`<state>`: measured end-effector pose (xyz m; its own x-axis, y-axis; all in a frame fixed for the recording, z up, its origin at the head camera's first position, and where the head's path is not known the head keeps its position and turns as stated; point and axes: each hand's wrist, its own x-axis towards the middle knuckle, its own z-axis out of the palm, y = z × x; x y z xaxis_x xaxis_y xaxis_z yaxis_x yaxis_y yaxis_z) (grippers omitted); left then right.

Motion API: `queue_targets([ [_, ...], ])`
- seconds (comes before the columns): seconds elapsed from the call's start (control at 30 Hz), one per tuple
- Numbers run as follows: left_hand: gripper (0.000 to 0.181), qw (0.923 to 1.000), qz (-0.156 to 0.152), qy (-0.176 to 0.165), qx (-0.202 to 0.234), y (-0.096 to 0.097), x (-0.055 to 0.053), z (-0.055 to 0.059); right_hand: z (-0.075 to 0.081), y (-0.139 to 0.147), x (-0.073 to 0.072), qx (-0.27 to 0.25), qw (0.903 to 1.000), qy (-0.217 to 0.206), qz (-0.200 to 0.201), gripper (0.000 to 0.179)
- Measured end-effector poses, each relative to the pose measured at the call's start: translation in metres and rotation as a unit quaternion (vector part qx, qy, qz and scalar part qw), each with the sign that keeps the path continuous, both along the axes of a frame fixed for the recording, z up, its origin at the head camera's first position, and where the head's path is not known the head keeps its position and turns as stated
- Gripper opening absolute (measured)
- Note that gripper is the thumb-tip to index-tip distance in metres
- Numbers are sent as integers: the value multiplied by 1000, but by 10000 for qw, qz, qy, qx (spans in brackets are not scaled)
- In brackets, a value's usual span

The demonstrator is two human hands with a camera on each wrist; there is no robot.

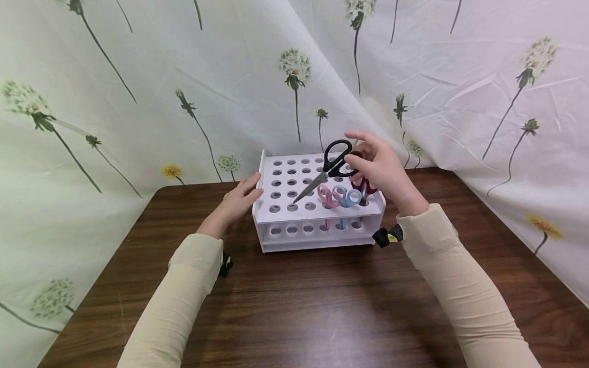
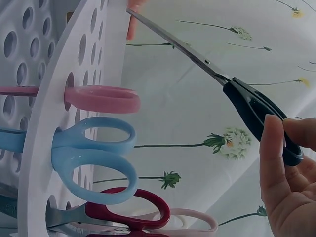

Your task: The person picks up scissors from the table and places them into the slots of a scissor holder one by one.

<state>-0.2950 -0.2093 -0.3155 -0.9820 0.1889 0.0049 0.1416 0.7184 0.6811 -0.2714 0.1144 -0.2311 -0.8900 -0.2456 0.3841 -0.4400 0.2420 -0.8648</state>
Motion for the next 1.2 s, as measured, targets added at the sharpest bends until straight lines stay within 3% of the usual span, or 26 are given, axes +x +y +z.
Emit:
queue_targets([
  [1.2, 57, 9999, 92, -61, -13, 0, -1, -1, -11, -6, -12, 275, 9972, 643, -280, 35],
])
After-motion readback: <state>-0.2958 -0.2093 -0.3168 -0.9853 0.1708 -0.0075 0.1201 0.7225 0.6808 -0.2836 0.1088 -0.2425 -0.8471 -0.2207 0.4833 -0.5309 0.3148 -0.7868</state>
